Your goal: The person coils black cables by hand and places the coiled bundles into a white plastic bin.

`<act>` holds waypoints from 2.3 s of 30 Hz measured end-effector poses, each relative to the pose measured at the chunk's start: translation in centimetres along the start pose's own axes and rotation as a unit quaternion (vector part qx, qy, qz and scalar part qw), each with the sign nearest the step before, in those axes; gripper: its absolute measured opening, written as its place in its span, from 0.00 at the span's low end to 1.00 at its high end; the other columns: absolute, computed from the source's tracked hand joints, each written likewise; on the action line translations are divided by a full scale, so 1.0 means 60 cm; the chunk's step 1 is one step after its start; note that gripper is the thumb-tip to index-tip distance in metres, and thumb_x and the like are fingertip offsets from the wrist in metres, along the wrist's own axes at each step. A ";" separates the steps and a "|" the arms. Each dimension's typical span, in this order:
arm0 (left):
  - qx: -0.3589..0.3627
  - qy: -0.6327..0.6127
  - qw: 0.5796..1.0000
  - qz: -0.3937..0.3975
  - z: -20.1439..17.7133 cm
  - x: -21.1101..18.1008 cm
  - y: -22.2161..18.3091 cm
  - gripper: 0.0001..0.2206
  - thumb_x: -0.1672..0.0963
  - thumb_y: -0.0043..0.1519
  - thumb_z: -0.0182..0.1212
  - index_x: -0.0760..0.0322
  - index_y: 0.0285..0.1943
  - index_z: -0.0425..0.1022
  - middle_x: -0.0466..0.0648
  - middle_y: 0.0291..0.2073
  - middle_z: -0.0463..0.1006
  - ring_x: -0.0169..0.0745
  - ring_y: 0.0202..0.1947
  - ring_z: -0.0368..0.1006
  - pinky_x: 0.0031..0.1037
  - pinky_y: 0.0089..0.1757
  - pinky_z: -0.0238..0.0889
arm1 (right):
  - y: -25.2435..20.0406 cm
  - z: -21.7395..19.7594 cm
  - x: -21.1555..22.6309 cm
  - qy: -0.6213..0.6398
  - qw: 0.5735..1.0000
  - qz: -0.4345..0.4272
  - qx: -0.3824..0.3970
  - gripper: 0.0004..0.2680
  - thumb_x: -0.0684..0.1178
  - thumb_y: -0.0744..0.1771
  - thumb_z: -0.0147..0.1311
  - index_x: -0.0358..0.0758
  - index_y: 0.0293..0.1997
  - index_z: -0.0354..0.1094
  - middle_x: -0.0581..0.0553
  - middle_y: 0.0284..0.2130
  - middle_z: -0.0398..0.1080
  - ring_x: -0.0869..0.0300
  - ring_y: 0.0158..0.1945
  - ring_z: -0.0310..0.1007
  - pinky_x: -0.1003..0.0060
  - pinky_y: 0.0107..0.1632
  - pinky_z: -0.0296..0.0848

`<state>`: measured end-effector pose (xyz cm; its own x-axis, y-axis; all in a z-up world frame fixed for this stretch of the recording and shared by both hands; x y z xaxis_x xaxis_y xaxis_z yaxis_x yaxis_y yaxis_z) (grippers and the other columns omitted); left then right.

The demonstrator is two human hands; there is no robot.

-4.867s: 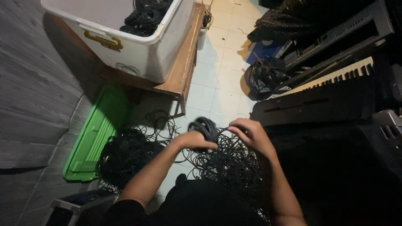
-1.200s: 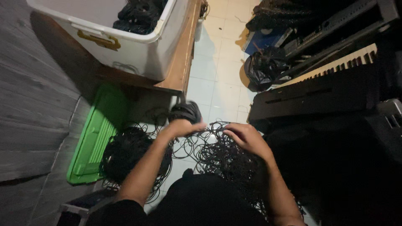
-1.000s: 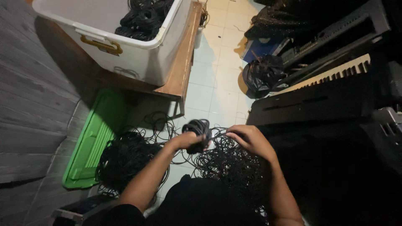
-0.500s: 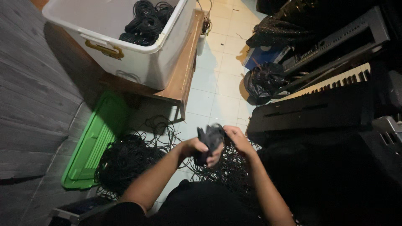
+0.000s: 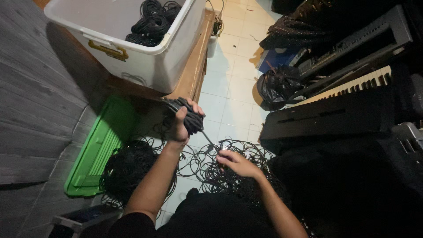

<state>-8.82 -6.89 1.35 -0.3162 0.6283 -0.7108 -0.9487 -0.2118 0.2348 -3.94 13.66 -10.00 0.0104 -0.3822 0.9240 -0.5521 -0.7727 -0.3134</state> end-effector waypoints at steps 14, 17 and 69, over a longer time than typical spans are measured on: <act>0.189 0.532 0.769 -0.298 -0.005 0.112 -0.029 0.20 0.42 0.61 0.57 0.56 0.33 0.82 0.39 0.28 0.80 0.32 0.30 0.75 0.30 0.40 0.68 | -0.070 -0.074 0.133 -0.293 0.950 -0.088 -0.060 0.08 0.52 0.68 0.54 0.41 0.46 0.72 0.43 0.35 0.78 0.54 0.34 0.78 0.60 0.41 0.75; 0.229 0.624 0.642 -0.382 -0.022 0.164 -0.077 0.32 0.36 0.59 0.57 0.66 0.25 0.79 0.49 0.21 0.78 0.40 0.22 0.74 0.29 0.33 0.70 | -0.095 -0.111 0.190 -0.317 0.930 -0.115 -0.146 0.08 0.51 0.65 0.59 0.40 0.41 0.75 0.42 0.32 0.77 0.52 0.31 0.77 0.59 0.37 0.75; 0.105 0.652 0.713 -0.238 -0.061 0.058 -0.038 0.35 0.36 0.51 0.58 0.64 0.53 0.79 0.56 0.51 0.79 0.50 0.53 0.75 0.42 0.55 0.62 | -0.105 -0.068 0.122 -0.240 0.962 -0.128 0.030 0.08 0.51 0.69 0.53 0.38 0.43 0.72 0.44 0.34 0.76 0.56 0.38 0.75 0.60 0.44 0.73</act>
<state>-7.75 -6.94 -4.07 0.1825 -0.6663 -0.7231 -0.9703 -0.0035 -0.2417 -3.83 17.80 -0.38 0.5311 -0.3545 0.7696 -0.4317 -0.8947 -0.1142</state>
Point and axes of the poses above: each hand's wrist, its own y-axis towards the middle knuckle, its own z-axis out of the palm, x = y × z, the point moved 8 cm from there along y, towards the middle knuckle
